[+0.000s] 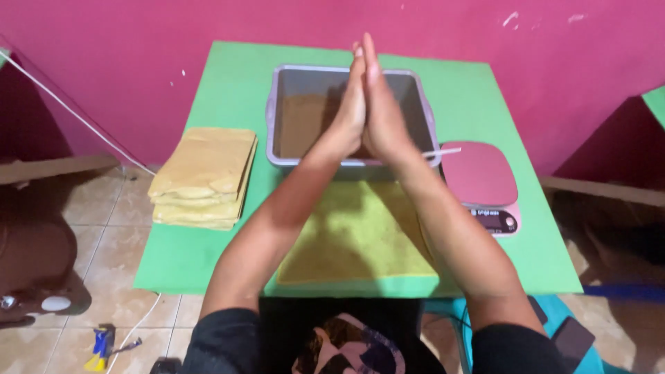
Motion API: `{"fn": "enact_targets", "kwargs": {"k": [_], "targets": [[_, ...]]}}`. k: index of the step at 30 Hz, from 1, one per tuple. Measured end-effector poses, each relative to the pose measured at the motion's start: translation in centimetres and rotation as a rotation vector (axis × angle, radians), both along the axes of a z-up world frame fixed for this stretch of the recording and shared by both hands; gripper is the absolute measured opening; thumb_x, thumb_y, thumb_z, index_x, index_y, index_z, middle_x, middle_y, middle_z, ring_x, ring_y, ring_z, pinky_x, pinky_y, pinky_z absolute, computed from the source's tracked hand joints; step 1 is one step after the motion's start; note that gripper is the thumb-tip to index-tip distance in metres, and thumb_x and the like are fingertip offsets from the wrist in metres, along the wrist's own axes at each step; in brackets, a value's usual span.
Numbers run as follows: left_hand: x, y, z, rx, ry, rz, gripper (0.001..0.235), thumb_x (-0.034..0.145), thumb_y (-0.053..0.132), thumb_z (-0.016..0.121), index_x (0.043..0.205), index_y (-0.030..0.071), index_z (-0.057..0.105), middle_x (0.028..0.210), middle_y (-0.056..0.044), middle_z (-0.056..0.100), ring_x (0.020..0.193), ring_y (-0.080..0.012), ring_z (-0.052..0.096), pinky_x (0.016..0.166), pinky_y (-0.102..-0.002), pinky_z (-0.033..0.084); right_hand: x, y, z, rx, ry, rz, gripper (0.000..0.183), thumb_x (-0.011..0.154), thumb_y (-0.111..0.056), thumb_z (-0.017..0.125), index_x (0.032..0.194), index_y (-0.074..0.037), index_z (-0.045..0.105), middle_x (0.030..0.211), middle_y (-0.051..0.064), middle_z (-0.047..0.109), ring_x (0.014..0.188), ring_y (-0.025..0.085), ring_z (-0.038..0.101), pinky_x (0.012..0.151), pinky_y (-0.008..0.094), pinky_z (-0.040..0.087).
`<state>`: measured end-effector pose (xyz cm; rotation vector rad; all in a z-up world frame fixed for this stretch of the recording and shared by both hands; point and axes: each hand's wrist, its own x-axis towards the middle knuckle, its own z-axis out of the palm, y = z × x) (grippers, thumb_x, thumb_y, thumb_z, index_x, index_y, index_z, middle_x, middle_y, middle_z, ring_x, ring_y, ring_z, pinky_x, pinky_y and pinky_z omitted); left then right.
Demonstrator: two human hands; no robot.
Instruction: Leveling coffee grounds in a container and preparing paper bags for packaging.
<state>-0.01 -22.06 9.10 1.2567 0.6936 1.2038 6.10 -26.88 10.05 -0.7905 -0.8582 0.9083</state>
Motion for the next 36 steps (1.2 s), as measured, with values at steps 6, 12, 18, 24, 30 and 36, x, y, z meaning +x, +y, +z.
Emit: {"fn": "enact_targets", "kwargs": {"k": [6, 12, 18, 24, 30, 36], "targets": [[-7.3, -3.4, 3.2, -0.234, -0.437, -0.889, 0.095, 0.091, 0.065, 0.045, 0.152, -0.007, 0.042, 0.167, -0.024, 0.028, 0.160, -0.0336, 0.017, 0.129, -0.048, 0.016, 3.3, -1.4, 2.0, -0.239, -0.804, -0.287, 0.076, 0.101, -0.054, 0.024, 0.153, 0.001, 0.035, 0.149, 0.008, 0.061, 0.156, 0.026, 0.010, 0.124, 0.041, 0.006], [-8.1, -2.0, 3.0, -0.390, -0.359, -0.565, 0.063, 0.096, 0.033, 0.052, 0.136, -0.016, 0.053, 0.131, -0.036, 0.063, 0.120, -0.0456, 0.066, 0.109, -0.053, 0.053, 2.5, -2.2, 1.6, 0.025, -0.836, -0.131, 0.041, 0.111, -0.032, 0.046, 0.094, -0.008, 0.075, 0.097, -0.002, 0.075, 0.089, 0.004, 0.063, 0.078, 0.023, 0.053], [-12.2, 5.0, 1.0, 0.047, -0.004, 0.024, 0.027, 0.097, 0.021, 0.051, 0.073, 0.015, 0.060, 0.061, -0.003, 0.063, 0.050, -0.0126, 0.064, 0.042, -0.023, 0.036, -2.4, -0.4, 0.7, 0.048, -0.911, -0.263, 0.015, 0.098, -0.012, 0.067, 0.113, -0.013, 0.067, 0.068, -0.005, 0.057, 0.062, 0.006, 0.051, 0.061, 0.025, 0.044], [-26.4, 8.0, 2.6, 0.261, -0.018, 0.478, 0.045, 0.096, 0.022, 0.078, 0.064, 0.025, 0.047, 0.055, 0.009, 0.041, 0.051, -0.0053, 0.046, 0.052, -0.025, 0.052, -12.5, 1.2, -1.8, 0.396, -1.290, 0.177, 0.015, 0.095, -0.020, 0.060, 0.098, -0.010, 0.070, 0.088, 0.006, 0.071, 0.081, 0.025, 0.068, 0.073, 0.038, 0.048], [-34.6, 4.7, 2.1, 0.066, 0.601, 0.253, 0.051, 0.091, -0.011, 0.057, 0.136, 0.011, 0.045, 0.123, -0.005, 0.057, 0.111, -0.0154, 0.061, 0.086, -0.023, 0.059, -16.1, 2.5, -2.5, 0.140, -1.933, 0.500, 0.028, 0.079, 0.005, 0.047, 0.098, -0.011, 0.060, 0.106, 0.014, 0.059, 0.098, 0.041, 0.056, 0.070, 0.057, 0.045], [-37.1, 7.3, -4.4, 0.037, 1.280, 0.195, 0.064, 0.103, 0.065, 0.053, 0.119, 0.007, 0.076, 0.121, -0.023, 0.073, 0.124, -0.0434, 0.062, 0.101, -0.055, 0.049, -16.5, 5.8, -7.4, 0.135, -2.116, 0.273, 0.014, 0.090, -0.022, 0.061, 0.100, -0.028, 0.069, 0.102, -0.001, 0.063, 0.098, 0.028, 0.065, 0.079, 0.041, 0.052]]}}
